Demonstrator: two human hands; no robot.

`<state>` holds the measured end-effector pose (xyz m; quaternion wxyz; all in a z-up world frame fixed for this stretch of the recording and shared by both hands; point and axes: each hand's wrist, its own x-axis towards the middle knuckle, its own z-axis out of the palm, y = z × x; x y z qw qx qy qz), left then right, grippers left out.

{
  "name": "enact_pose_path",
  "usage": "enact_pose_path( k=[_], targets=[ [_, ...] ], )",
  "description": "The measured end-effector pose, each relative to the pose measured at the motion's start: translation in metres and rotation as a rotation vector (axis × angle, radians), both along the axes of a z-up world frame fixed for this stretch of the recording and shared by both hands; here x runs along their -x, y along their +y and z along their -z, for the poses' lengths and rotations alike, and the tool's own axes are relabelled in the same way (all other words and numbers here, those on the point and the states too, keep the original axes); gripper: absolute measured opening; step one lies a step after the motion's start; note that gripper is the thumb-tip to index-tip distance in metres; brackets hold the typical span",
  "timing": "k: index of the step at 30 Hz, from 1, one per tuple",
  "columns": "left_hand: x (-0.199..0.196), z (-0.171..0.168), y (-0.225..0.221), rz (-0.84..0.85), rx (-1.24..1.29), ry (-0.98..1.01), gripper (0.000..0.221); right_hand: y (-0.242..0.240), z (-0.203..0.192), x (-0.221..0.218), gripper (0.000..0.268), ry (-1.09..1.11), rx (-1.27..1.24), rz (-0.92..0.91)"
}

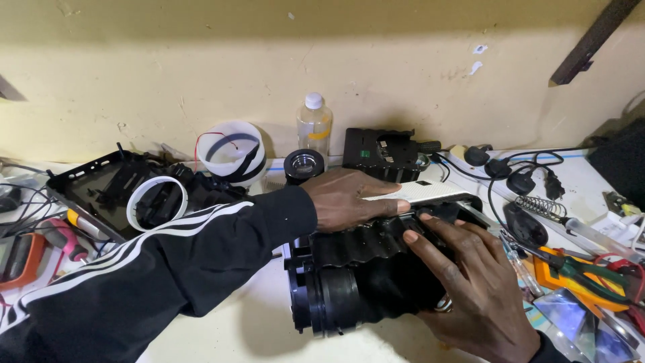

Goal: Inspecting and reassembling the internal components of a digital projector, specifically aligning the fan and heatsink unit within the housing.

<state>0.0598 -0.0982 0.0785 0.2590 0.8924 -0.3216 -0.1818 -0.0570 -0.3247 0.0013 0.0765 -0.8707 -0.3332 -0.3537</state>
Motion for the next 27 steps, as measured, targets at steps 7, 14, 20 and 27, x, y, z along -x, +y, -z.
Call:
enact_pose_path(
  k=[7,14,20,27],
  targets=[
    [-0.002,0.003,-0.002,0.036,0.054,0.060,0.098,-0.001,-0.002,0.008,0.082,-0.024,-0.074,-0.011],
    [-0.003,-0.003,0.040,-0.041,0.247,0.336,0.090,-0.010,-0.012,0.011,0.100,0.110,-0.117,0.066],
    [0.017,0.054,0.070,-0.289,0.728,0.321,0.067,-0.009,-0.045,0.002,0.123,0.370,-0.140,0.039],
    [0.022,0.085,0.061,-0.374,0.900,0.255,0.057,-0.019,-0.050,-0.044,0.119,0.523,-0.120,-0.036]
  ],
)
